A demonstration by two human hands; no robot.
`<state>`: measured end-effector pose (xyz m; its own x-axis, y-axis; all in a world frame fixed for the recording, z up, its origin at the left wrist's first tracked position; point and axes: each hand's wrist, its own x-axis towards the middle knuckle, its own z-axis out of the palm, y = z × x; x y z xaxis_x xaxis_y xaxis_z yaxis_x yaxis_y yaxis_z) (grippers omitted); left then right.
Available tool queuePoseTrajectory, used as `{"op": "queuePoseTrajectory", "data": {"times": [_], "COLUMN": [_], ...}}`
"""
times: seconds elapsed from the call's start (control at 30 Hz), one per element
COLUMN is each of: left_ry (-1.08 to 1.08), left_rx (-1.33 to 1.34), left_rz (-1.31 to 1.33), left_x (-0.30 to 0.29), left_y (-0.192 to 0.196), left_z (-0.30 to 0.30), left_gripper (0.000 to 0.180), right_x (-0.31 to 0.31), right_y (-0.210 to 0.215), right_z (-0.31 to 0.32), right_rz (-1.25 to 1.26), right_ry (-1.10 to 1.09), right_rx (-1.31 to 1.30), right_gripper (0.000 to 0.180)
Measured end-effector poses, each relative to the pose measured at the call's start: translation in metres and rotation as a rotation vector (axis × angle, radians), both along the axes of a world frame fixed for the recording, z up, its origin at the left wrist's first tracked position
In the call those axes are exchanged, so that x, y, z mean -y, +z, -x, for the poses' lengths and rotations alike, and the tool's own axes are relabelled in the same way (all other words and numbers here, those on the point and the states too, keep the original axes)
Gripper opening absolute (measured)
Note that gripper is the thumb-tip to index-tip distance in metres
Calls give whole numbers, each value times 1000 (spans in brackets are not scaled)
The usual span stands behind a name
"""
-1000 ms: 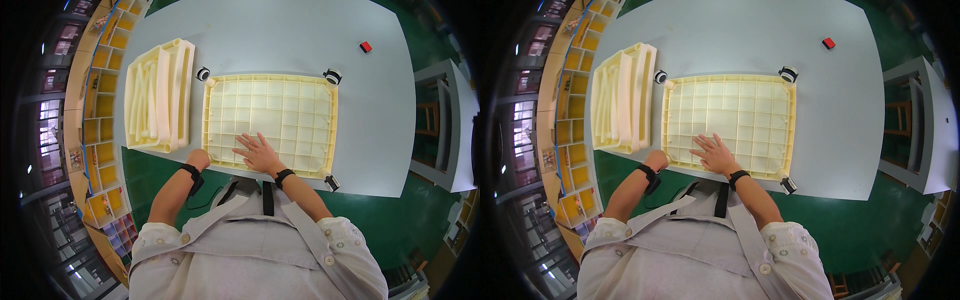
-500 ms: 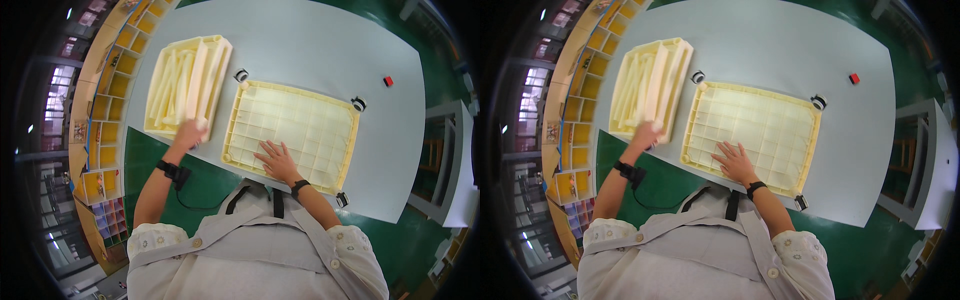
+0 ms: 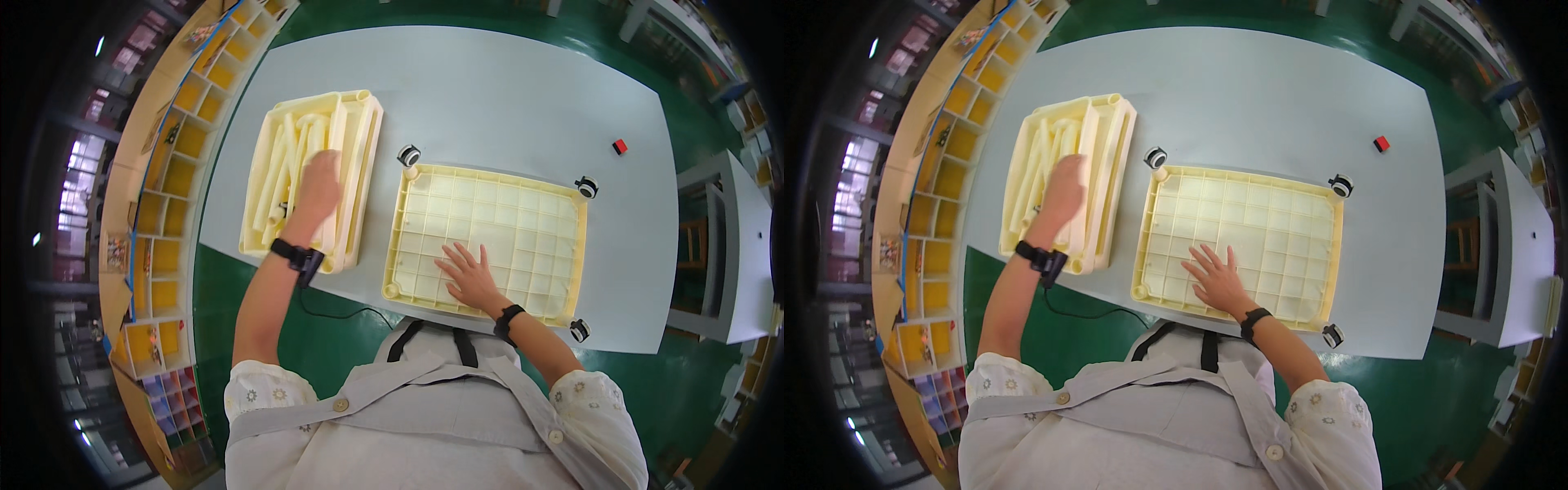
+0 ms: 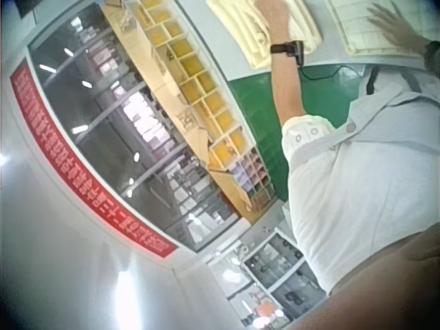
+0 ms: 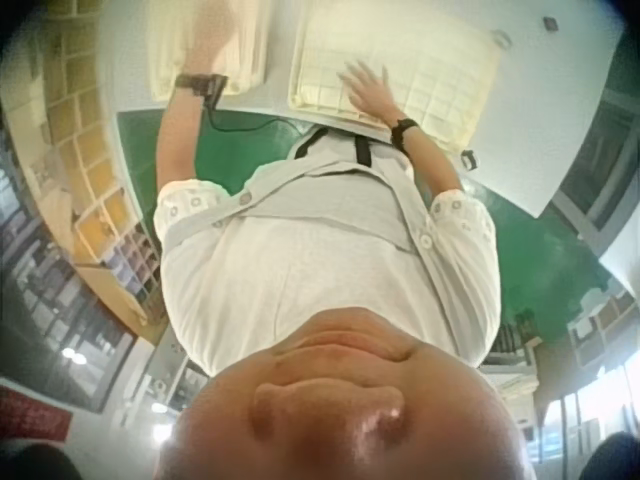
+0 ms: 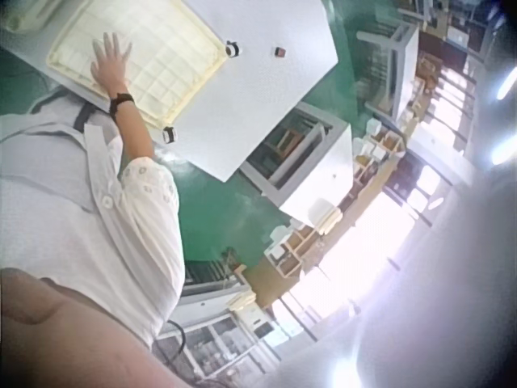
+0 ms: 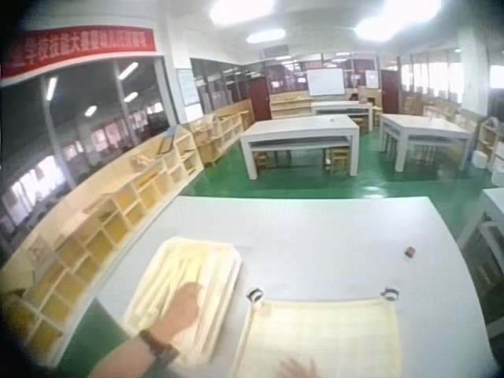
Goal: The person assembles a small plastic table by inserting cylindrical legs into the corners of a rectangular tabletop. They then attach four caster wheels to the bottom of the tabletop and place the assembled table upright on the floor.
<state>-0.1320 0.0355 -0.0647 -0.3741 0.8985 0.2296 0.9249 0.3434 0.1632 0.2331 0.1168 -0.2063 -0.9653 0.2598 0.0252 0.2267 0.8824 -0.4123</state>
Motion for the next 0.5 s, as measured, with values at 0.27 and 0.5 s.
{"op": "queuePoseTrajectory", "data": {"times": [0.27, 0.5], "left_ry": [-584, -521], "left_rx": [-1116, -1359], "left_rz": [733, 743], "left_x": [-108, -131], "left_y": [-137, -180], "left_z": [-69, -36], "left_gripper": [29, 30], "right_x": [-12, -10], "right_y": [0, -4], "right_z": [46, 46], "right_rz": [-145, -87], "right_ry": [-307, -371], "right_rx": [111, 102], "right_gripper": [53, 52]}}
